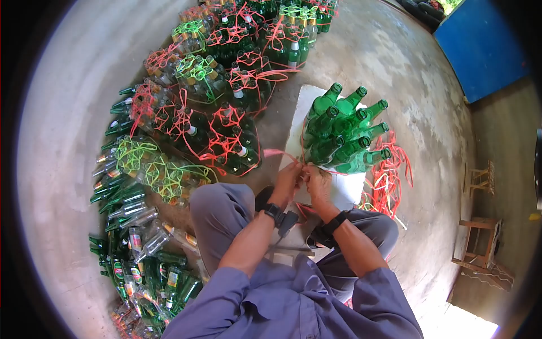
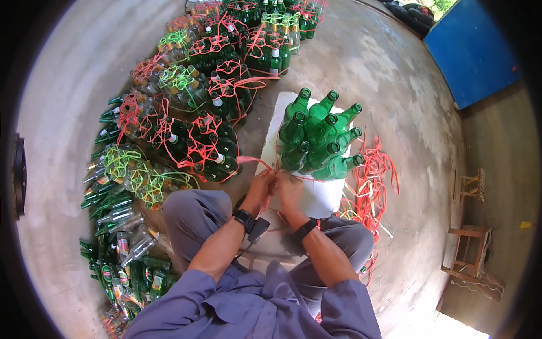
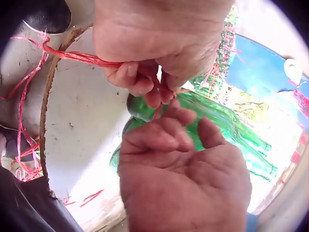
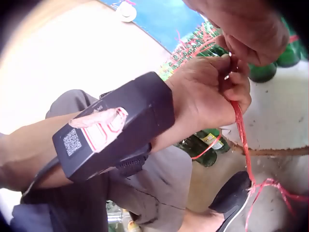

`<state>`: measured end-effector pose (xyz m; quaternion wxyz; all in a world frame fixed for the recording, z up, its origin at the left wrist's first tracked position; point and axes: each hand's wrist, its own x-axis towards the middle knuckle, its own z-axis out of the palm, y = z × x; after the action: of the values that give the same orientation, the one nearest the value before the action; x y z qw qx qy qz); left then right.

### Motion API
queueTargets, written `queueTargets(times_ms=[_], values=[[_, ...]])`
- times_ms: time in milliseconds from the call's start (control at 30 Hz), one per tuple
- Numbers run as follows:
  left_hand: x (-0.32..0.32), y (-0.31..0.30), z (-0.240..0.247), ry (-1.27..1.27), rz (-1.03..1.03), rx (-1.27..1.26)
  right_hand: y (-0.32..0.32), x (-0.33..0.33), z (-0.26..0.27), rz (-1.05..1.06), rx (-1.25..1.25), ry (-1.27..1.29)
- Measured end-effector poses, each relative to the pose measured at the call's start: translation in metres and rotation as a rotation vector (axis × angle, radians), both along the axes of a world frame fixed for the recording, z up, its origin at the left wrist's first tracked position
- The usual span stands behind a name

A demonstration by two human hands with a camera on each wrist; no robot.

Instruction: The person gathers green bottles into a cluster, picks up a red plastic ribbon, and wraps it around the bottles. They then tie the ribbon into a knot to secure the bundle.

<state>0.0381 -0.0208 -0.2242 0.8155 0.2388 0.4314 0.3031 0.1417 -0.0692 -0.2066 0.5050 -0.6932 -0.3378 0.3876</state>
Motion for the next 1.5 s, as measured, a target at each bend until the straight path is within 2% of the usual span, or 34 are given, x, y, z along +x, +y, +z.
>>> queueTargets(times_ms=[100,133,200,233,300,333,400,533,600,767,1067,1233,1367,1433,1500], values=[[-0.002,-0.001,0.006,-0.055,-0.021,0.006,-0.007,0.011,-0.039,0.018,0.005,0.015],[-0.001,0.0,0.006,-0.076,-0.013,-0.014,-0.005,0.006,-0.019,0.018,0.004,0.017],[-0.001,0.0,0.008,-0.054,-0.015,-0.03,-0.001,-0.002,0.02,-0.161,-0.341,0.431],[-0.001,0.0,0.006,-0.036,-0.017,-0.046,0.001,-0.001,0.022,-0.163,-0.342,0.434],[0.0,0.002,0.001,-0.053,0.013,-0.066,0.005,0.0,0.024,-0.176,-0.326,0.683],[0.001,0.002,-0.003,-0.072,0.047,-0.084,0.006,0.002,0.018,-0.178,-0.327,0.685],[-0.001,0.003,-0.008,-0.052,0.034,-0.081,0.008,0.004,0.01,-0.213,-0.333,0.862],[-0.002,0.003,-0.012,-0.036,0.006,-0.028,0.009,0.0,0.018,-0.25,-0.283,0.922],[-0.001,0.003,-0.011,-0.019,0.006,-0.043,0.011,-0.002,0.024,-0.296,-0.194,1.049],[-0.002,0.004,-0.013,-0.031,-0.003,-0.069,0.007,0.002,-0.001,-0.309,-0.133,1.065],[-0.001,0.002,-0.012,-0.001,0.048,-0.117,0.01,0.0,-0.005,-0.345,-0.145,1.037],[-0.001,0.001,-0.007,-0.077,0.077,-0.116,0.013,0.0,-0.001,-0.338,-0.168,1.021],[-0.002,0.001,-0.003,-0.073,0.072,-0.127,0.014,0.001,-0.003,-0.311,-0.212,0.882],[-0.001,0.001,-0.004,-0.062,0.062,-0.107,0.012,0.003,-0.026,-0.331,-0.234,0.809],[-0.001,0.001,-0.006,-0.04,0.055,-0.092,0.007,0.007,-0.062,0.135,-0.163,-0.38]])
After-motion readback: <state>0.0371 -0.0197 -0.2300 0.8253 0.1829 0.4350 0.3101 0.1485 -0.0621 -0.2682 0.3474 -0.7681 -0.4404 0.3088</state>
